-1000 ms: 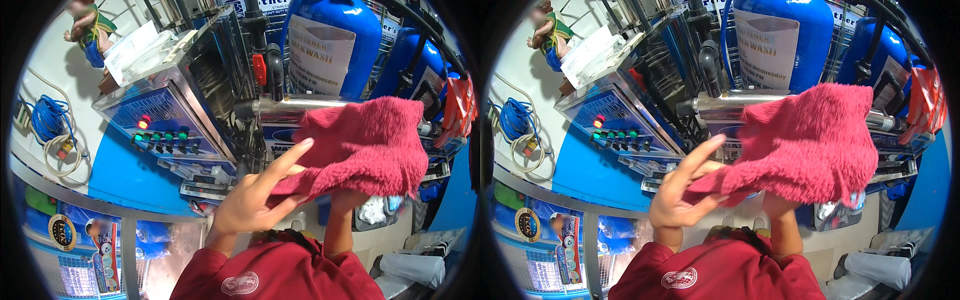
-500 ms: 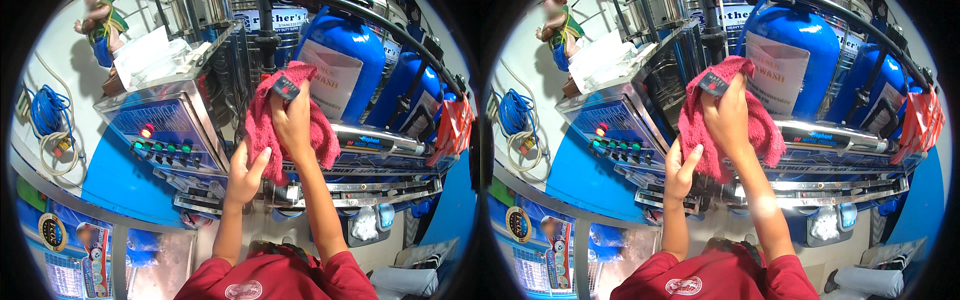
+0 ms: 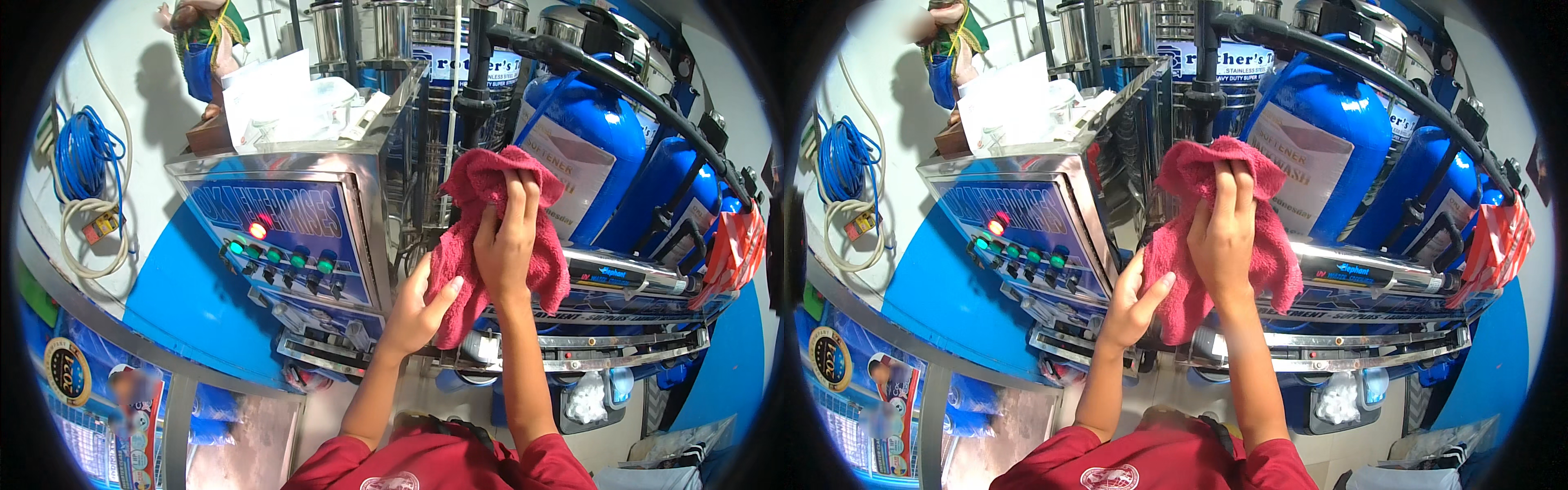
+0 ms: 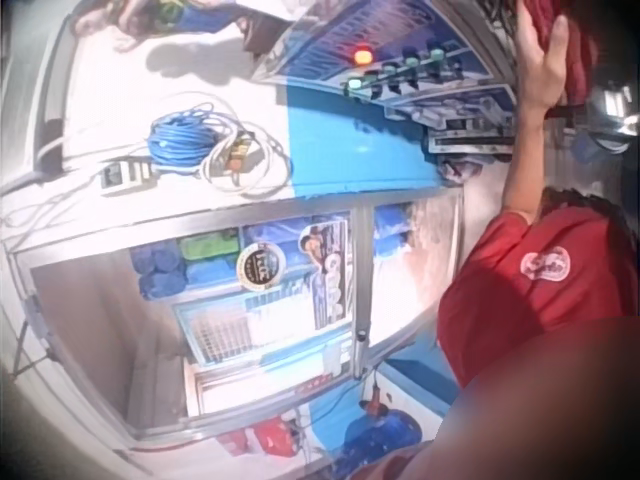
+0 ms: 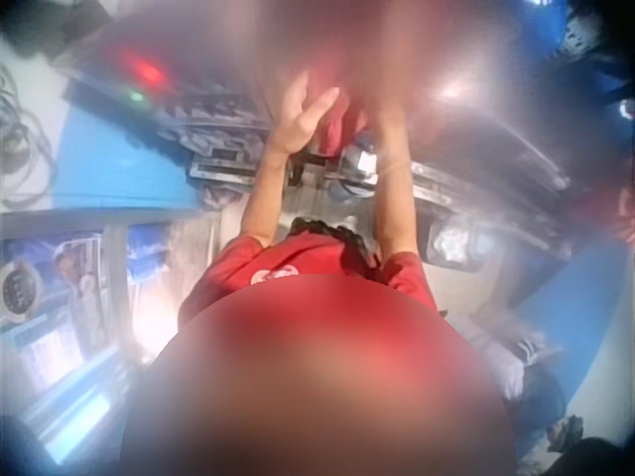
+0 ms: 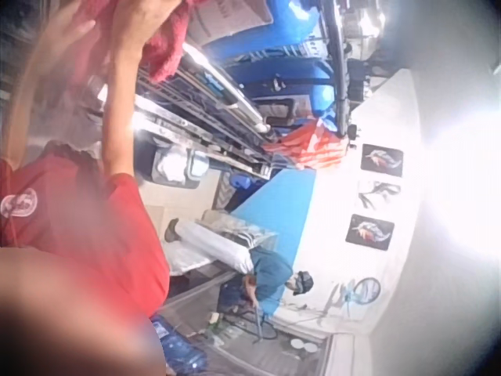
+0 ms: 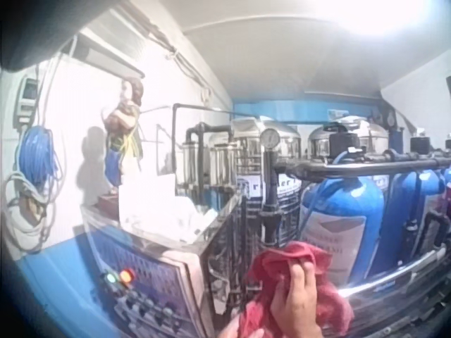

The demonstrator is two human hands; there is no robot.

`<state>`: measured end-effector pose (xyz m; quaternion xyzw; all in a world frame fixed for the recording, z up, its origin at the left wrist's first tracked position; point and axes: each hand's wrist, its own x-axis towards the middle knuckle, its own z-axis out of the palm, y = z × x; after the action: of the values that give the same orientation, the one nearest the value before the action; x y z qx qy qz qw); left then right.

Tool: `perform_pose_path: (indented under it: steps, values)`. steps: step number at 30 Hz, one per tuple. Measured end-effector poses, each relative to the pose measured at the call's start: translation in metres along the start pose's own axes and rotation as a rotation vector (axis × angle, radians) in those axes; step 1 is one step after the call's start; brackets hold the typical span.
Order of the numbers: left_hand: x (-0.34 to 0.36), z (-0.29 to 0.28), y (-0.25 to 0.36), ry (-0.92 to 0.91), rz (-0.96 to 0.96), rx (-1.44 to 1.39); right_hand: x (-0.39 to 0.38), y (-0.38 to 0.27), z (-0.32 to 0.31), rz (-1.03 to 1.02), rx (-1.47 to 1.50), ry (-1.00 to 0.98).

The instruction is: The person wipes the control panel and metal surfaces of a water treatment machine with a pink cloth, then moves to a sink to rinse the cloth in a basin. The person handles the cloth and machine surfaces throughout the clip.

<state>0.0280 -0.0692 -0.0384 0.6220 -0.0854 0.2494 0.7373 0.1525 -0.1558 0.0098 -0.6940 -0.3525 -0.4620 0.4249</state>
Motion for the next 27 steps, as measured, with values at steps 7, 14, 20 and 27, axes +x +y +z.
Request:
perform_pose_path:
  steps: [7, 14, 20, 27]
  values:
    - [0.006, -0.008, -0.004, -0.064, -0.016, 0.012, 0.043, 0.01, -0.009, 0.3, 0.227, -0.195]
    - [0.012, -0.001, -0.012, -0.097, 0.052, -0.097, 0.019, 0.01, 0.008, -0.016, -0.03, 0.078]
    - [0.013, 0.001, -0.001, -0.133, 0.151, -0.126, 0.029, -0.006, -0.013, -0.274, -0.161, 0.26]
    - [0.047, 0.023, 0.051, -0.309, 0.199, -0.183, 0.157, 0.005, -0.05, -0.462, -0.293, 0.31]
